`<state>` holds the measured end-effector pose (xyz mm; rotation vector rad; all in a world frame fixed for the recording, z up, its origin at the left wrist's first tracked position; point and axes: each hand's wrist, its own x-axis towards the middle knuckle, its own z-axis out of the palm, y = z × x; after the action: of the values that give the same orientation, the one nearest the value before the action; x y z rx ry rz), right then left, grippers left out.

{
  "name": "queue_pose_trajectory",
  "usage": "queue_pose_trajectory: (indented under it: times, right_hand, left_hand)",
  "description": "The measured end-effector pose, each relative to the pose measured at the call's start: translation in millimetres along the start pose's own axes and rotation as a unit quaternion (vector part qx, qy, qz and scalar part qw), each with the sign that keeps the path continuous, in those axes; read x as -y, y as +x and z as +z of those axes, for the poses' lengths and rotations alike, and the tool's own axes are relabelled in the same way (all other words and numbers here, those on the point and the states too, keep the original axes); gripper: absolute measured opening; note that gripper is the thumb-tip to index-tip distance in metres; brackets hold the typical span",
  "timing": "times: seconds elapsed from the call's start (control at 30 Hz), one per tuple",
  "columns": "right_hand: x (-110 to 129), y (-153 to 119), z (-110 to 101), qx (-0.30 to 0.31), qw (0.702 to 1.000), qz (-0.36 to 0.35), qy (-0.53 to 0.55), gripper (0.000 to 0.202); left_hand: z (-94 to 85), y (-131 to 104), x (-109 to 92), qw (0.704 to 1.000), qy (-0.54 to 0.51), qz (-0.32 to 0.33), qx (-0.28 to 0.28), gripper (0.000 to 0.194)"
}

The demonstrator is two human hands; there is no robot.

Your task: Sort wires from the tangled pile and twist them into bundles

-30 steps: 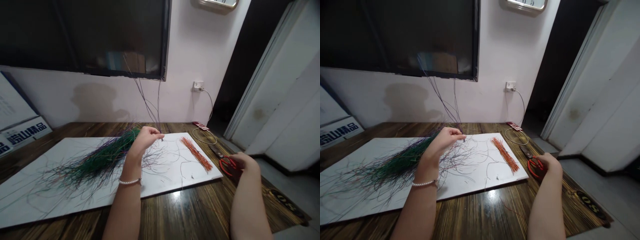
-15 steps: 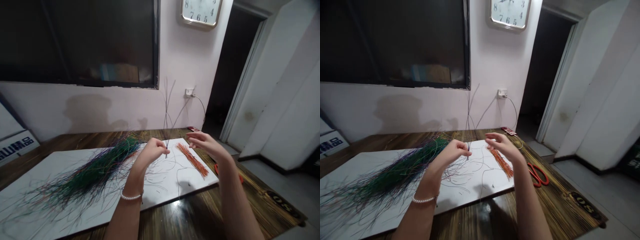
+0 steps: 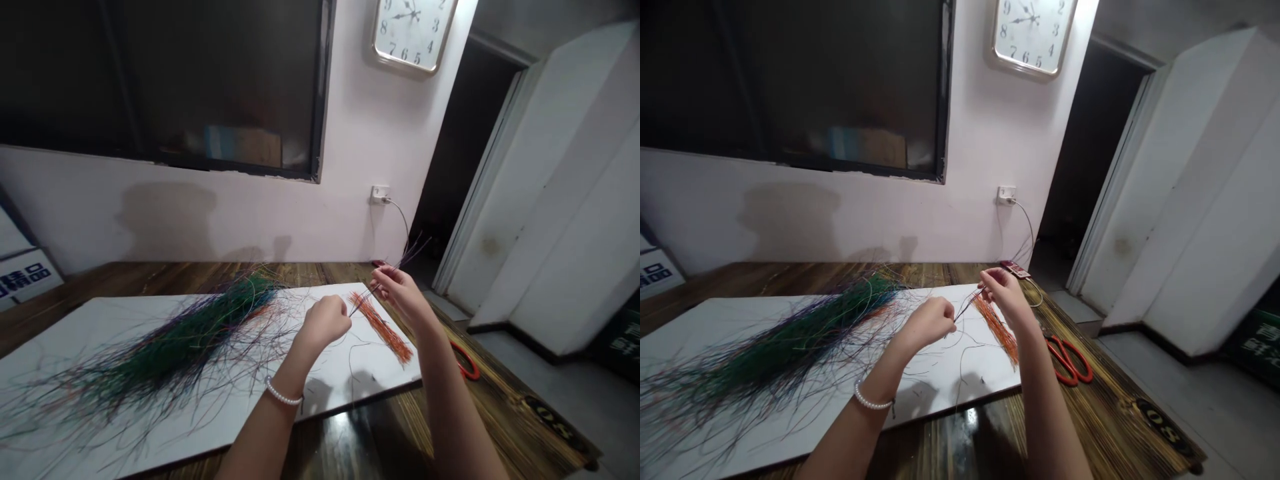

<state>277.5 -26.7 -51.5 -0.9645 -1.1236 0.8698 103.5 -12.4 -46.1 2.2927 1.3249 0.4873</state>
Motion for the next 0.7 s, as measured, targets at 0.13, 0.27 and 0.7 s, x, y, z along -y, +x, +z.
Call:
queue_pose_trajectory:
  times: [0.13,0.27,0.7]
  right_hand:
    - [4,-2,-6,0.008,1.0,0.006,0.022,0.031]
    - [9,-4,-6,-0.008,0.999,-0.002,0.037,0.031]
    - [18,-9,-5,-0.044,0.993,-0.106,0.014,0.023]
  left_hand:
    - [1.4,1,1,0.999,0.04,0.012,0.003,0.007]
    - [2.4,2,5,0.997,0.052,0.052,0.007,0.009]
    - [-9.8,3,11,0.991,-0.029,0.129,0.029,0.015]
